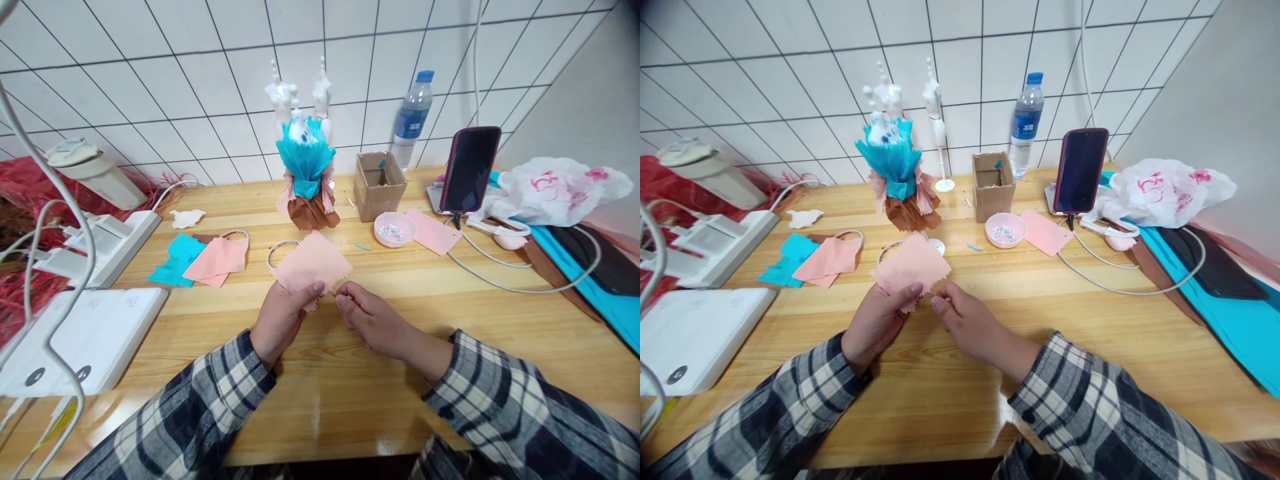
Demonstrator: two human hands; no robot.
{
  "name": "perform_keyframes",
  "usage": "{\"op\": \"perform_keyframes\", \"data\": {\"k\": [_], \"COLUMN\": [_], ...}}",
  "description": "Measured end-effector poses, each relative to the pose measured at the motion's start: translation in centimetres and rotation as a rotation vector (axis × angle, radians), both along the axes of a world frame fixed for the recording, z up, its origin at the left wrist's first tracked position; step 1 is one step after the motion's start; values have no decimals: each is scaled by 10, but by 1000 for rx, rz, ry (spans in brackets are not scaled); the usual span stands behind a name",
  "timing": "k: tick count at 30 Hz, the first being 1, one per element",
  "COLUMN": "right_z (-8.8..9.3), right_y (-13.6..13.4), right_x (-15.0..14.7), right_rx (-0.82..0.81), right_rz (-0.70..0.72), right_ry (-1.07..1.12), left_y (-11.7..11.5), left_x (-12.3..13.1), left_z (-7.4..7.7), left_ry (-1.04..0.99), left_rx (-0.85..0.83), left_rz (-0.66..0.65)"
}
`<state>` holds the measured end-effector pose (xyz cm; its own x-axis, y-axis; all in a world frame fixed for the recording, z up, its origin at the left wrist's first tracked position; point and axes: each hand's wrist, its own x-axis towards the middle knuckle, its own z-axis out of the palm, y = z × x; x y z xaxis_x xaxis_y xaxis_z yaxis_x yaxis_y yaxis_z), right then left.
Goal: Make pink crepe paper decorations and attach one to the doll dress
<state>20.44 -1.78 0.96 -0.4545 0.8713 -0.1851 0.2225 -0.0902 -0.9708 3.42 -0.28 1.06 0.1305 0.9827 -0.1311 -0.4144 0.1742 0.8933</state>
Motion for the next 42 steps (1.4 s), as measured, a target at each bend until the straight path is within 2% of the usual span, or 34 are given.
{"op": "perform_keyframes", "data": {"k": [23,27,30,34,36,42], "right_z": [6,8,9,8,6,-2], "right_y": [2,9,15,17,18,24], "right_x": [3,11,17,17,16,20], "right_rx": [-17,-19,-116,-253,-216,-17], "right_rz": [2,-128,-227,-146,-142,-288], "right_ry": [-79,-46,80,240,261,148], "left_y": [2,2,1,0,0,0], "left_x": [-1,-2,-4,-4,-5,-3], "left_z": [2,3,5,8,9,8], "left_ry": [-15,-31,-13,23,32,54], "left_rx": [5,-12,-6,15,11,-11], "left_rz": [46,-15,-115,-183,-197,-166]}}
